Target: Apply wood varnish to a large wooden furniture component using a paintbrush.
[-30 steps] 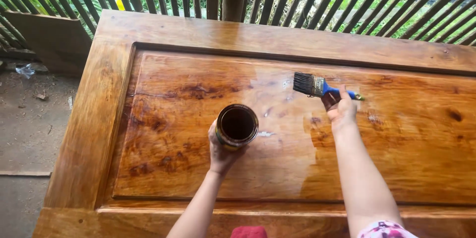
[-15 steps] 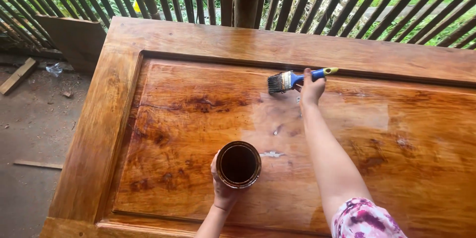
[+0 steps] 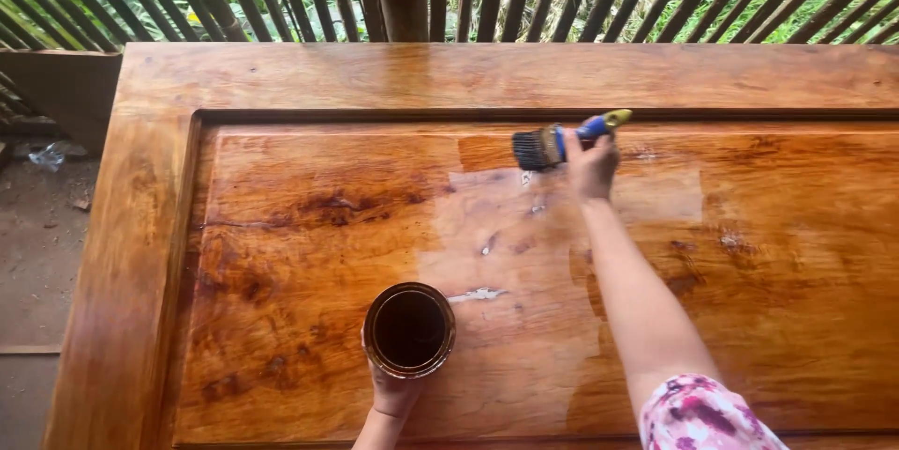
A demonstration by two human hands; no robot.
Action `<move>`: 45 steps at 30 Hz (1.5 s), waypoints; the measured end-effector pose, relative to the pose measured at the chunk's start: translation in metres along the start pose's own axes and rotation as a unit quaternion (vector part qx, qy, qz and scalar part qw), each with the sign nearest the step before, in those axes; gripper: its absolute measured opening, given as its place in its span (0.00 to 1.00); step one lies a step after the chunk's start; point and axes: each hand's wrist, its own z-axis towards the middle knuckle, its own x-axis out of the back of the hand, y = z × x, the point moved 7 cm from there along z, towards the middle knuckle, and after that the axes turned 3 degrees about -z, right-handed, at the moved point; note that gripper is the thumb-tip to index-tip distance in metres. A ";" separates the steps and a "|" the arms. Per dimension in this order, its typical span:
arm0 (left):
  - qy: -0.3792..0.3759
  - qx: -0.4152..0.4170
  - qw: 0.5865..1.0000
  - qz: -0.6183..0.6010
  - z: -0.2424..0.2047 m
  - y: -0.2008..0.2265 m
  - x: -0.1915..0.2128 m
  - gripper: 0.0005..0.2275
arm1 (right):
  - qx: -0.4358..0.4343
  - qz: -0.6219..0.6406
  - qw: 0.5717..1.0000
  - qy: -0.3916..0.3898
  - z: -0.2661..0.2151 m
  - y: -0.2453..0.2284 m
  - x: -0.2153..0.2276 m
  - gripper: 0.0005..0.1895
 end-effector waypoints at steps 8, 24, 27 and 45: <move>0.025 0.018 0.999 0.011 -0.010 -0.012 0.005 0.47 | -0.011 -0.014 0.999 0.049 0.018 -0.007 0.054 0.14; -0.007 -0.016 1.000 -0.014 0.003 0.005 0.006 0.48 | 0.006 0.006 1.000 0.018 -0.012 -0.030 -0.027 0.13; 0.002 -0.013 1.000 -0.011 -0.002 -0.001 0.005 0.49 | -0.006 -0.047 0.999 0.020 0.011 0.014 0.030 0.12; 0.005 -0.028 0.999 0.037 0.009 0.013 0.009 0.50 | 0.201 -0.156 0.967 -0.009 -0.050 -0.111 -0.016 0.08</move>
